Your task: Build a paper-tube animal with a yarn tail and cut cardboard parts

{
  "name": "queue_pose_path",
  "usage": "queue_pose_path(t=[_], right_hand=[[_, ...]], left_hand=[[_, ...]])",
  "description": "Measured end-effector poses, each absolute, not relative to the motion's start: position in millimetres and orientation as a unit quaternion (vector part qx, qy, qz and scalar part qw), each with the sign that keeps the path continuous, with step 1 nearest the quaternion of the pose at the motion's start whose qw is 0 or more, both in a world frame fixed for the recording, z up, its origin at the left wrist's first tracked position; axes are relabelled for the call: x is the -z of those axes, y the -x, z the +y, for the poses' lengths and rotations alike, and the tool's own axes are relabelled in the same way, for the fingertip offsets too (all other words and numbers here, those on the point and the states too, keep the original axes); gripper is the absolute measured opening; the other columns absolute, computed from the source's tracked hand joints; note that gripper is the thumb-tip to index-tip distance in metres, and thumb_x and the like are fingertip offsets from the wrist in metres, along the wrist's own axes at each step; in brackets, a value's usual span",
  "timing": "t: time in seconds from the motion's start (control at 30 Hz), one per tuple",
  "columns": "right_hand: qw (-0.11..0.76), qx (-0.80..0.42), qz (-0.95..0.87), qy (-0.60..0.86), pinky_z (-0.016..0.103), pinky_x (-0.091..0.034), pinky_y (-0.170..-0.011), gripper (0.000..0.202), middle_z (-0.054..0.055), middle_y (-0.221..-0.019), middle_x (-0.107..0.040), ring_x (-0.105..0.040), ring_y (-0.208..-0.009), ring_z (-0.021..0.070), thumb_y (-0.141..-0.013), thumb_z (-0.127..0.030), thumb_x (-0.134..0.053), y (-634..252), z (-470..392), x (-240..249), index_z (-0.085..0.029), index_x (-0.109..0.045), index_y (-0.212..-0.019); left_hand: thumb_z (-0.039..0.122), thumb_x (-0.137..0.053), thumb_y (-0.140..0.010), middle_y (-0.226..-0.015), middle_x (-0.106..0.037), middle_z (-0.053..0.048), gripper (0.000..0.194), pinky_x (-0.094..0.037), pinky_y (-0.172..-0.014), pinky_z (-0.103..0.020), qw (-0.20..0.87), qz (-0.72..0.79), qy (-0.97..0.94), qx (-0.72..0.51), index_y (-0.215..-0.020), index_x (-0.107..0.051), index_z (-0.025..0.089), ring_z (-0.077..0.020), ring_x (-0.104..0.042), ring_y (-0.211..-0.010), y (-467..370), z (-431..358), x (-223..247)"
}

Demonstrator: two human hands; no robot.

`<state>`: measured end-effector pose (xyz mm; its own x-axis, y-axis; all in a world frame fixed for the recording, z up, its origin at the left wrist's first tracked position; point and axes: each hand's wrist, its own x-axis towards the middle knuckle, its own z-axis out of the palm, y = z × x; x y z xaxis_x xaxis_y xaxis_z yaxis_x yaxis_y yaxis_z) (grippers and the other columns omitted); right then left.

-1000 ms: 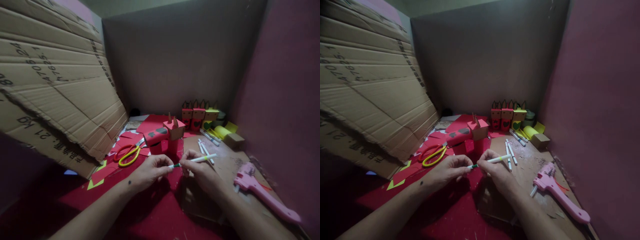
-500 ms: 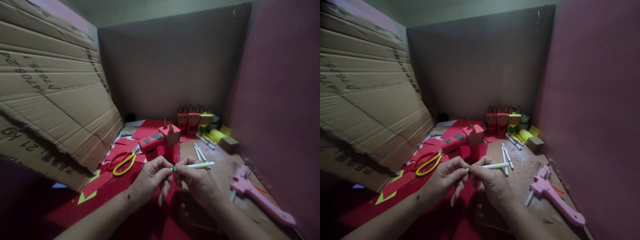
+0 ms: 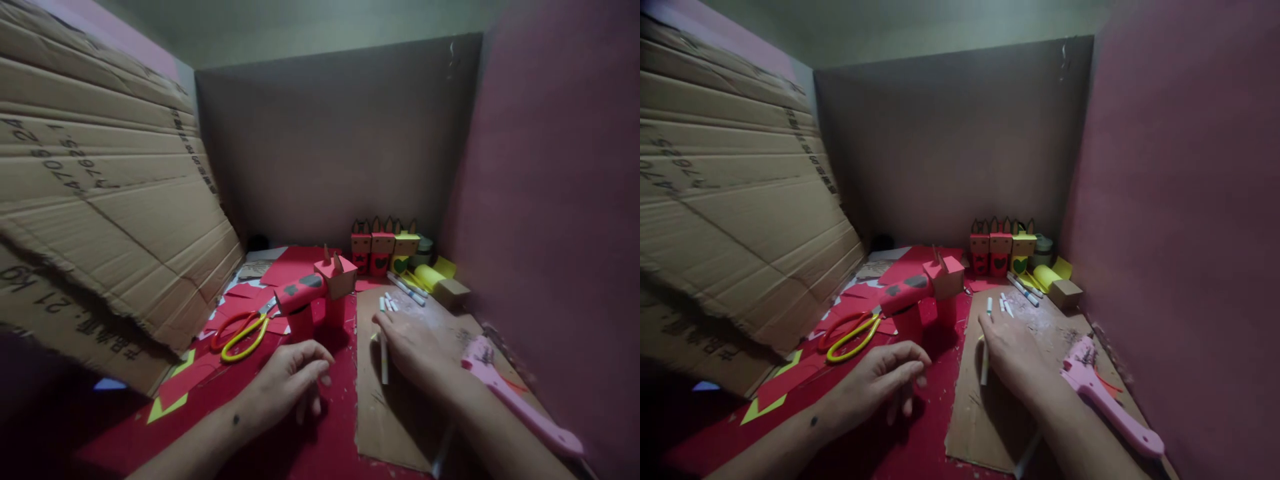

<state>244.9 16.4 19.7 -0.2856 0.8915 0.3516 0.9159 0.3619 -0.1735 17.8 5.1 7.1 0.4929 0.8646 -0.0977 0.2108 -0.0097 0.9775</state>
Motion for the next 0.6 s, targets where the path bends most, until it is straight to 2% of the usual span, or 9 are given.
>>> queue_pose_path(t=[0.2, 0.33, 0.47, 0.6], right_hand=[[0.087, 0.085, -0.794, 0.595, 0.034, -0.040, -0.069, 0.026, 0.014, -0.086, -0.064, -0.057, -0.083, 0.0255, -0.074, -0.002, -0.042, -246.1, 23.4, -12.9, -0.016, -0.065, -0.079], [0.127, 0.114, -0.786, 0.594, 0.037, -0.040, -0.070, 0.031, 0.014, -0.086, -0.063, -0.057, -0.085, 0.0268, -0.072, -0.003, -0.042, -245.5, 22.7, -8.6, -0.018, -0.067, -0.082], [0.152, 0.111, -0.792, 0.580, 0.037, -0.043, -0.067, 0.035, 0.014, -0.086, -0.063, -0.059, -0.080, 0.0268, -0.066, -0.002, -0.042, -232.7, 17.1, -6.1, -0.016, -0.066, -0.087], [0.235, 0.097, -0.823, 0.508, 0.029, -0.044, -0.063, 0.045, 0.009, -0.088, -0.066, -0.061, -0.074, 0.0202, -0.063, 0.002, -0.038, -208.1, 5.7, 3.0, -0.020, -0.064, -0.092]], left_hand=[[0.032, -0.043, -0.083, -0.068, -0.059, 0.001, 0.019, -0.035, -0.035, -0.015, 0.510, 0.459, -0.685, -0.244, -0.085, -0.051, 0.015, -0.0080, -0.055, -0.047, 12.1, 6.1, -2.4], [0.031, -0.042, -0.081, -0.063, -0.057, 0.002, 0.018, -0.036, -0.036, -0.017, 0.437, 0.508, -0.710, -0.215, -0.077, -0.052, 0.016, -0.0099, -0.054, -0.046, 34.3, 16.1, -17.5], [0.027, -0.045, -0.078, -0.055, -0.056, 0.003, 0.017, -0.041, -0.047, -0.019, 0.239, 0.568, -0.757, -0.217, -0.071, -0.058, 0.018, -0.0107, -0.055, -0.050, 61.2, 30.9, -47.8], [0.021, -0.045, -0.077, -0.054, -0.058, 0.003, 0.015, -0.041, -0.045, -0.019, 0.202, 0.608, -0.734, -0.224, -0.076, -0.060, 0.018, -0.0108, -0.055, -0.047, 81.7, 56.1, -70.4]])
